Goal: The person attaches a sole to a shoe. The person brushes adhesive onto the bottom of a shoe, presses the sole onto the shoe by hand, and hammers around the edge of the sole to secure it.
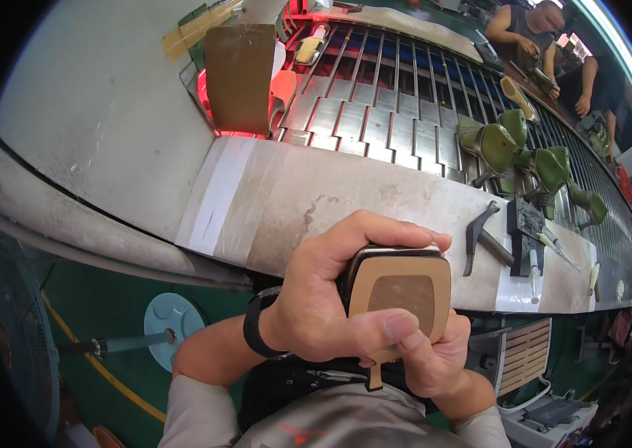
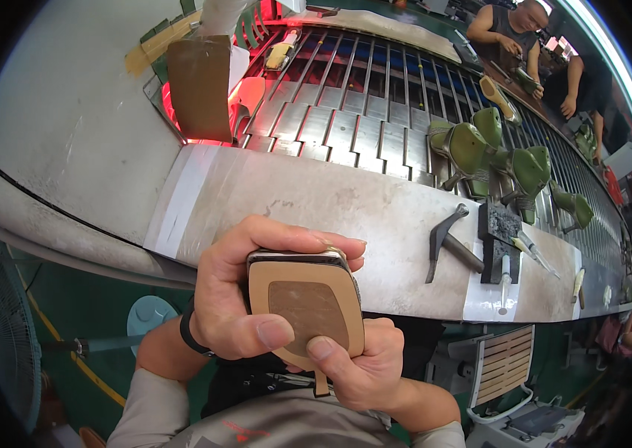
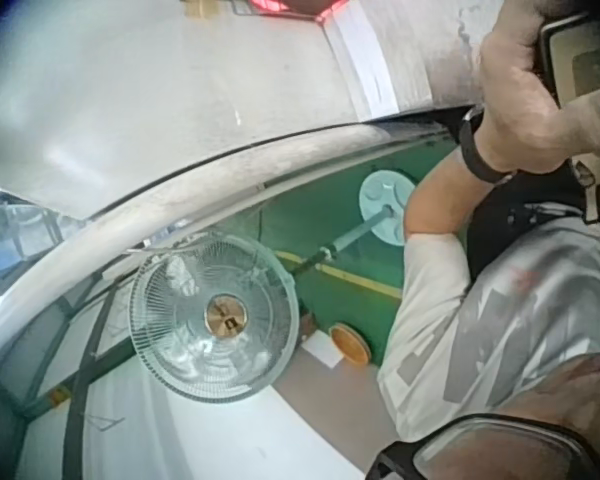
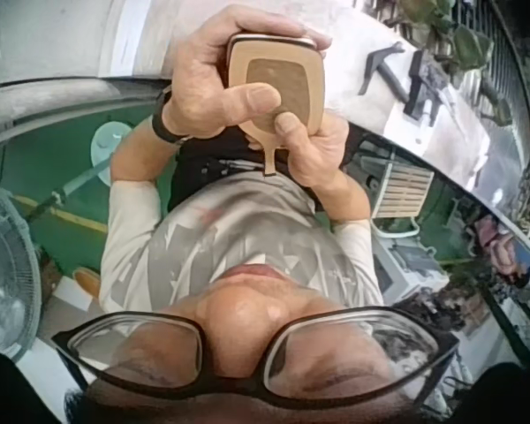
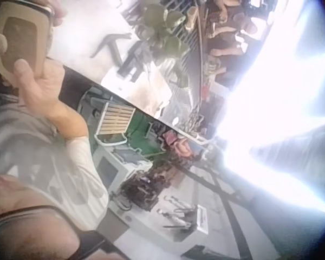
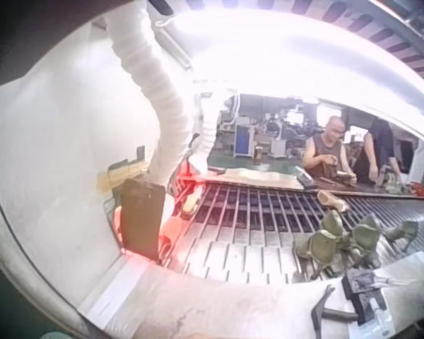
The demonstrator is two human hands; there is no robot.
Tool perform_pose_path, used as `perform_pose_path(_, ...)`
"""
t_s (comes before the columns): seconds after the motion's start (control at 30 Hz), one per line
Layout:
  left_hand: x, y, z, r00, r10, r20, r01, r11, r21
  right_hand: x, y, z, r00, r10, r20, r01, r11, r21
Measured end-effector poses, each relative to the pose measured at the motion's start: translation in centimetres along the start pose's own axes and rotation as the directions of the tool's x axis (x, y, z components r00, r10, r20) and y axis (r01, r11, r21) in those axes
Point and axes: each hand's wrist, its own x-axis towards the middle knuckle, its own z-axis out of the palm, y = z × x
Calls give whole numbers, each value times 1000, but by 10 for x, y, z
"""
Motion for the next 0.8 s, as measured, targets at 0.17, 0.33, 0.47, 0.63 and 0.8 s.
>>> perform_pose_path(0.17,-2,3,5,999,-47,-21,46,998,-42,0,1,-2,1000,-8,20,8,1000,1)
perform_pose_path(0.33,-2,4,5,1000,-25,3,25,1000,-10,0,-1,0,1000,-2,-6,2,1000,-8)
perform_pose_path(0.47,0,11,10,997,-77,-20,76,995,-66,-3,-2,0,998,29,-52,-28,1000,12)
perform_pose_path(0.63,19,6,-5,993,-114,16,114,993,-15,10,-14,2,989,111,-93,-100,989,113)
perform_pose_path(0.8,42,-11,-18,997,-71,43,79,967,-244,28,-16,-26,989,148,-16,-145,983,116)
